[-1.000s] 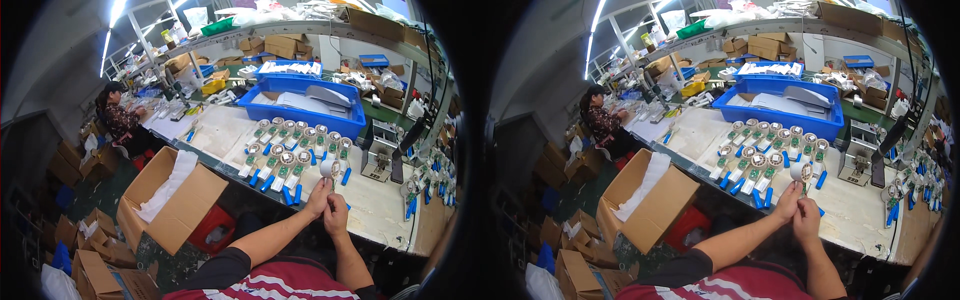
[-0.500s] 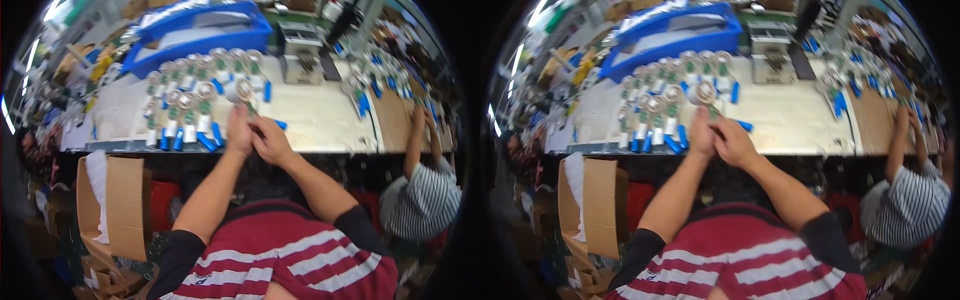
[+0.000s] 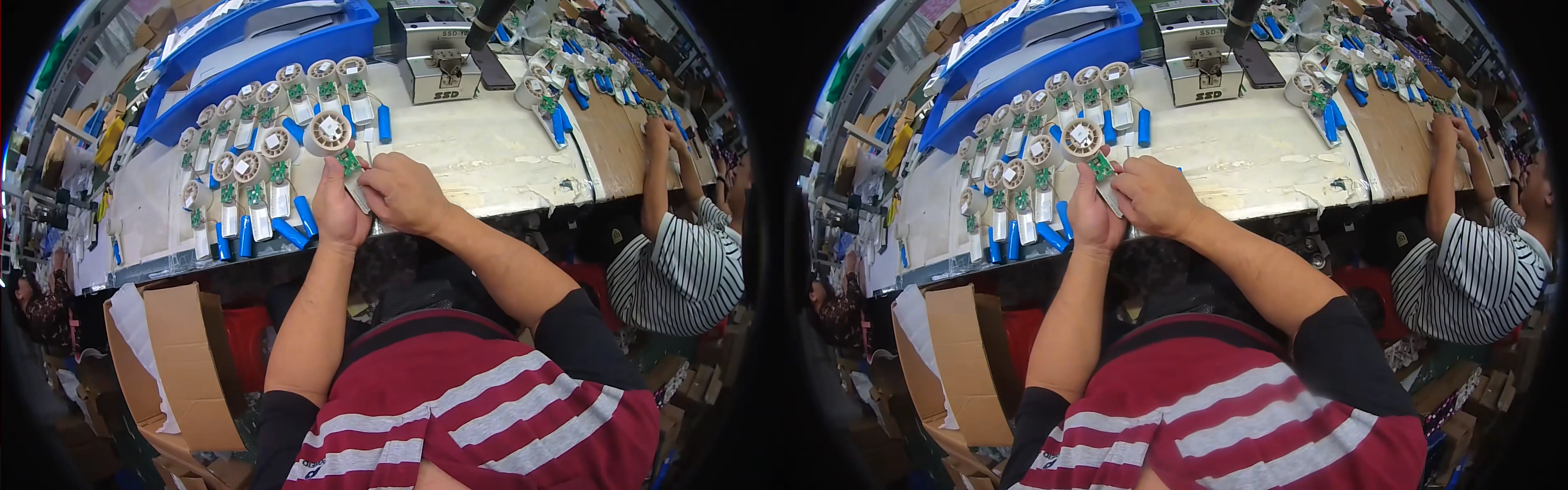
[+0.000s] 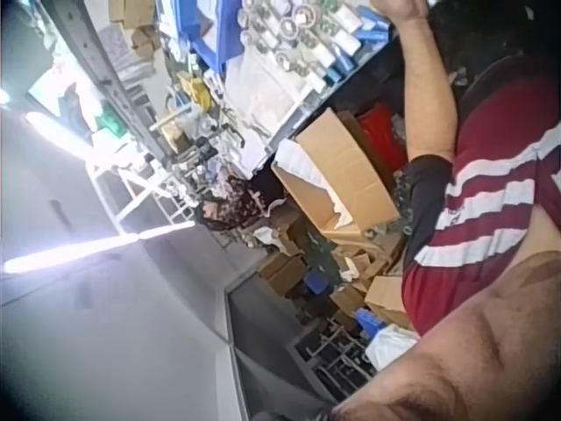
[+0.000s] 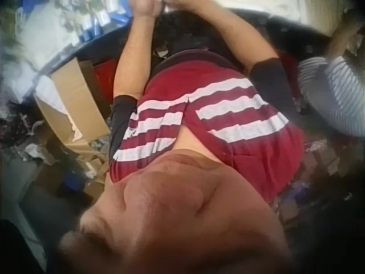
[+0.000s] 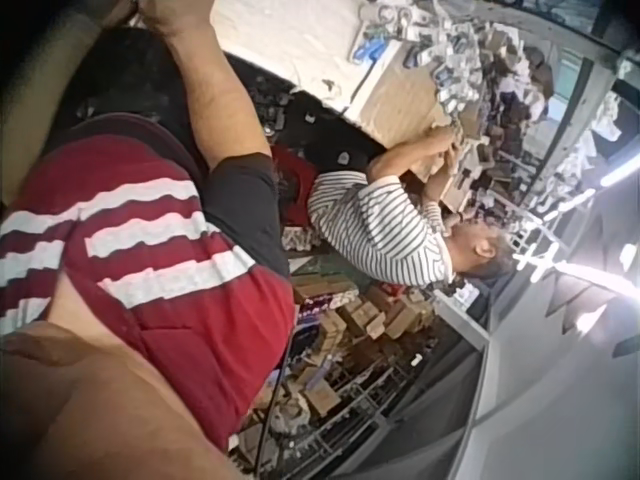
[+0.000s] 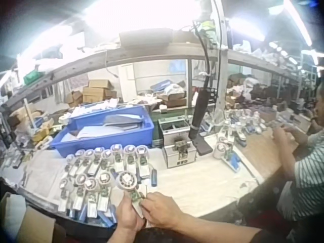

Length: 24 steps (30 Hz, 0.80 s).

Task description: Assembling small electronic fan components and applying labels on a production line.

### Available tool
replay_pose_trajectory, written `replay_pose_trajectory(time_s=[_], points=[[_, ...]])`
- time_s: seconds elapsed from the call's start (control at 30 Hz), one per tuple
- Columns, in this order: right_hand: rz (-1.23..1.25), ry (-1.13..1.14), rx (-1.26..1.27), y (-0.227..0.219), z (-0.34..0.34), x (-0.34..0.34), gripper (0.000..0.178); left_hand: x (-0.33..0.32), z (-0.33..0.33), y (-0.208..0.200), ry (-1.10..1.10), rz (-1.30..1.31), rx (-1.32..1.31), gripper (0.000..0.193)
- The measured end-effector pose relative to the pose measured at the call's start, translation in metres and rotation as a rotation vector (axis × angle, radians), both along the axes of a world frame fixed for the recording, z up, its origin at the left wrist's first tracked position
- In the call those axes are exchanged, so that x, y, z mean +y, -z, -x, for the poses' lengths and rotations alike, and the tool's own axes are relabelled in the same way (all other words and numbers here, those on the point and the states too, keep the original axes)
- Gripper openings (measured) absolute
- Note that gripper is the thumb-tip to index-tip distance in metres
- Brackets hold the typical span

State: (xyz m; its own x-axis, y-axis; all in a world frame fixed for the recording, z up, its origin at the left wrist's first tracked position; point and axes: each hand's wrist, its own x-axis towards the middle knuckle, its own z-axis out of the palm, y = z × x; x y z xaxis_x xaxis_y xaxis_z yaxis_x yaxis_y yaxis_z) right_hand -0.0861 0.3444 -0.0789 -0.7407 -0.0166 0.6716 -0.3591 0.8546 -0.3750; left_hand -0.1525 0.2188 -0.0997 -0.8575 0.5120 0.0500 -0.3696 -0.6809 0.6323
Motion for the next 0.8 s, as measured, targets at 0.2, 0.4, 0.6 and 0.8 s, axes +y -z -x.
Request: replay_pose_trajectory(time_s=[0.2, 0.4, 0.6, 0.8], points=[[-0.051, -0.028, 0.063, 0.000, 0.003, 0.001, 0.006, 0.003, -0.001, -0.005, -0.042, 0.038, -0.055, 0.046], [-0.083, -0.233, -0.223, -0.009, -0.042, 0.010, 0.010, -0.001, 0.006, 0.000, 0.035, -0.026, -0.084, 0.047], [0.185, 0.020, -0.056, -0.005, -0.033, 0.030, 0.005, -0.003, 0.006, 0.001, 0.075, -0.040, -0.071, 0.048], [-0.009, 0.019, -0.014, -0.024, -0.023, 0.026, 0.015, -0.005, 0.005, 0.002, 0.088, -0.049, -0.081, 0.049]])
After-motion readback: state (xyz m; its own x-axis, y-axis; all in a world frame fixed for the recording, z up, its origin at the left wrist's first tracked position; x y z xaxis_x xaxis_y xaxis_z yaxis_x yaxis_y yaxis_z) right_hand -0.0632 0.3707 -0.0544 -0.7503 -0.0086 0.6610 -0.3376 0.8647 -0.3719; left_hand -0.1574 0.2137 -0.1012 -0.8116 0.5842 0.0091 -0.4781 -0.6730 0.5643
